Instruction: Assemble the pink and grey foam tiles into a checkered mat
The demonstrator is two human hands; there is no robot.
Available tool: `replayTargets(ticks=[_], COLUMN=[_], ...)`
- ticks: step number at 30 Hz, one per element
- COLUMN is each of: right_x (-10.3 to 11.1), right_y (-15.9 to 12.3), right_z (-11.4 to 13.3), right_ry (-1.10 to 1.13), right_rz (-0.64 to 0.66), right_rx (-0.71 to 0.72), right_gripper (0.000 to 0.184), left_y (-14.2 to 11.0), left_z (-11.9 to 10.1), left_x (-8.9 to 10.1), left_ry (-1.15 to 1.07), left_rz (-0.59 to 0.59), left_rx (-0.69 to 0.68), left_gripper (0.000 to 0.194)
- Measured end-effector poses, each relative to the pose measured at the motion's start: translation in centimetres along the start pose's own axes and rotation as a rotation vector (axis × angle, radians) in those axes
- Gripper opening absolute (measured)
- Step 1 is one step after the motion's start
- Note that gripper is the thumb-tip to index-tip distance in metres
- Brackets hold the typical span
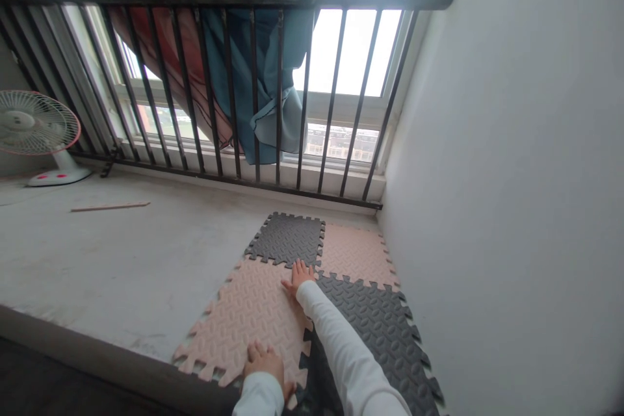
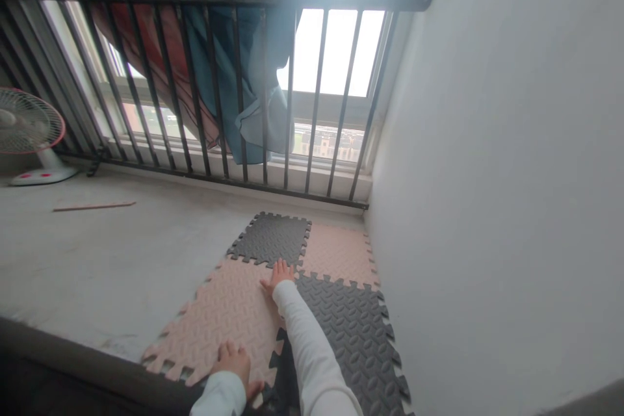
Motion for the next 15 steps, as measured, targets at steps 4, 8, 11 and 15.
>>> replayTargets(ticks=[4, 8, 11, 15], right_x=[0.2, 0.9, 1.1, 0.5], right_y=[0.5, 1.3, 2.5, 4.2], right_z=[0.0, 0.9, 3.3, 5.6], right_ry=[-0.017, 0.001, 0.051, 0.075], right_rz=[0.035, 0.063, 0.049, 0.062], right_rx=[-0.033, -0.026, 0.082, 0.11], right_gripper=[0.08, 0.077, 0.075, 0.077], left_y=[-0.2, 0.1, 0.4, 0.8], left_z=[0.1, 0.0, -0.1, -0.2], left_x=[0.2, -0.1, -0.1, -0.2], left_ry=[0.01, 0.006, 0.002, -0.026], left_rz=[-0.003, 0.005, -0.038, -0.062], left_rx=[-0.001, 0.018, 0.042, 0.053], left_gripper=[0.087, 0.085, 0.084, 0.084])
Point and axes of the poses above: each hand's wrist, its own y-axis towards the middle knuckle, its own x-axis out of the back of the hand, z = x × y, the point moved 10 cm from there along y, towards the middle knuckle, and after that the axes turned 12 degrees about x, right-handed, at the moved point
